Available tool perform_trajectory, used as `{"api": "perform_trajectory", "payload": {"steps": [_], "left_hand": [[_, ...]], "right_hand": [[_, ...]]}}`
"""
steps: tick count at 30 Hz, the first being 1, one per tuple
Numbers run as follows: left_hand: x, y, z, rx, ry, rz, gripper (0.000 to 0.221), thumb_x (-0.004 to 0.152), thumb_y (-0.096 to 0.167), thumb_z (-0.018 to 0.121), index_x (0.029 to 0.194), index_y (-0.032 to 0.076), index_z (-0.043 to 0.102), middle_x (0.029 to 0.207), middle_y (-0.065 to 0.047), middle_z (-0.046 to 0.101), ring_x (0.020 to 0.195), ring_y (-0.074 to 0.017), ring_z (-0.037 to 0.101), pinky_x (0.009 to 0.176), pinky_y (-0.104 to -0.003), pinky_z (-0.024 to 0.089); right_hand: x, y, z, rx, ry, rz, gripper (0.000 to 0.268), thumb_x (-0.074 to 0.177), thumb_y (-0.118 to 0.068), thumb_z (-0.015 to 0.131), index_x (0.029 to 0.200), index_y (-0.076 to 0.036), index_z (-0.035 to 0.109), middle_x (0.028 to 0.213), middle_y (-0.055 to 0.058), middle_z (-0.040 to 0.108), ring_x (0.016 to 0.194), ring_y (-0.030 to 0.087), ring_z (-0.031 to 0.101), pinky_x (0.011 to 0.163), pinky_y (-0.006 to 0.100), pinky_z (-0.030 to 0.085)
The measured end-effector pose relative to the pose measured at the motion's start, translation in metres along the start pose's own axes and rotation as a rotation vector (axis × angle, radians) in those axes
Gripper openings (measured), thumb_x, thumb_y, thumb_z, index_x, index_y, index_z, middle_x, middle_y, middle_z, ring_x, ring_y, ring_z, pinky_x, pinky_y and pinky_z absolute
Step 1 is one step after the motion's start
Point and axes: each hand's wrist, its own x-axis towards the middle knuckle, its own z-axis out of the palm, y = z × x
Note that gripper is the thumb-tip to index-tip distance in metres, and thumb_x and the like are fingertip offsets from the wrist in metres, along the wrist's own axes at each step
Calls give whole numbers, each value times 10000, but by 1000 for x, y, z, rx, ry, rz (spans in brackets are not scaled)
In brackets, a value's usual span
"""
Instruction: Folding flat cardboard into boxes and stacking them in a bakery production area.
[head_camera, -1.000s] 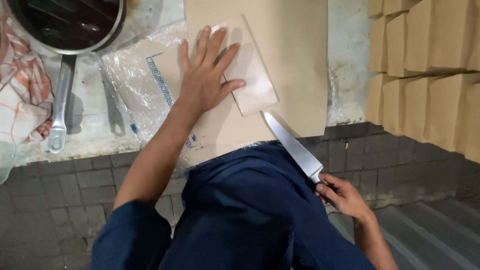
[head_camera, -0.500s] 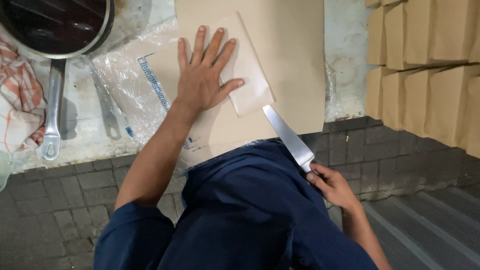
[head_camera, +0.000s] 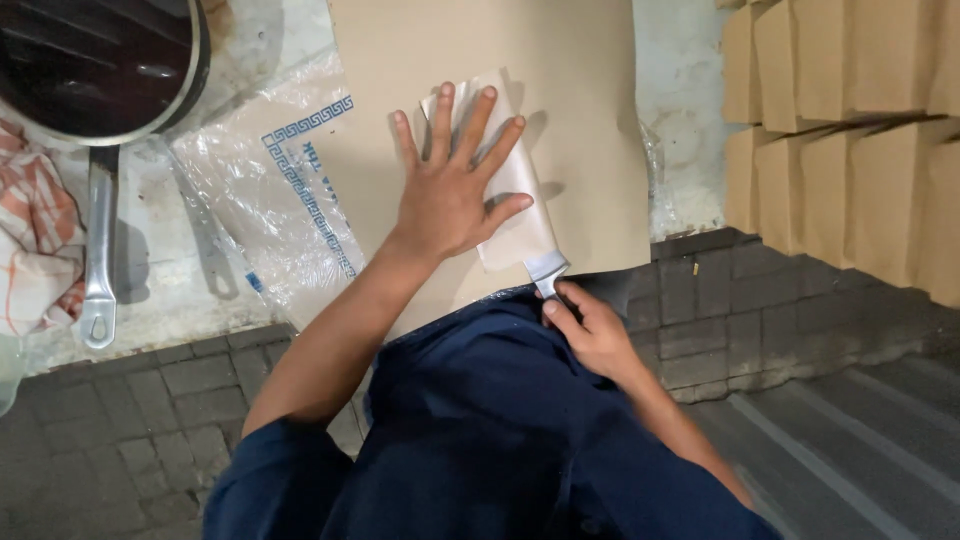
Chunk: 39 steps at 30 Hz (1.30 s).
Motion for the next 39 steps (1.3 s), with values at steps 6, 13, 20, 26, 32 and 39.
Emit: {"api": "perform_trajectory", "payload": {"steps": [6, 13, 20, 26, 32, 39], "left_hand": [[3, -3, 3, 29, -122, 12, 863, 982, 806, 313, 1605, 212, 245, 1635, -74, 160, 1472, -421, 92, 1071, -786, 119], [8, -3, -2, -32, -263, 3, 926, 927, 807, 239, 1613, 187, 188, 1649, -81, 68, 1475, -443, 3, 1065, -805, 44], [11, -1, -17, -96, -472, -36, 923, 918, 769, 227, 1612, 183, 65, 1666, -92, -54, 1485, -444, -107, 1072, -792, -48], [19, -5, -21, -79, -441, -11, 969, 899, 777, 268, 1610, 150, 65, 1670, -84, -32, 1489, -442, -91, 1086, -788, -35], [-1, 6, -16, -98, -397, 31, 988, 888, 802, 259, 1608, 147, 89, 1669, -92, 3, 1481, -464, -66, 1081, -787, -22], [-12, 26, -20, -82, -531, 58, 947, 884, 809, 220, 1605, 219, 52, 1666, -52, -41, 1492, -419, -89, 1121, -747, -7]], "right_hand": [[2, -8, 6, 37, 69, -46, 287, 969, -367, 508, 822, -149, 621, 739, -50, 652, 718, 101, 616, 754, 245, 429], [-6, -4, 4, 91, 90, -8, 301, 964, -385, 525, 843, -133, 639, 726, -50, 656, 706, 74, 587, 711, 235, 426], [-11, 9, 8, 204, 177, 0, 257, 928, -312, 673, 924, -56, 705, 690, 136, 698, 705, 246, 615, 697, 382, 490], [-6, 13, 5, 158, 185, -20, 255, 945, -310, 645, 856, -74, 684, 681, 134, 697, 683, 258, 619, 685, 388, 493], [-23, 27, 5, 176, 211, -33, 190, 940, -242, 660, 926, -61, 716, 665, 111, 734, 606, 199, 667, 640, 355, 524], [-32, 57, 14, 16, 283, -91, 262, 915, -332, 695, 1045, -105, 720, 729, 138, 707, 758, 249, 700, 682, 409, 510]]}}
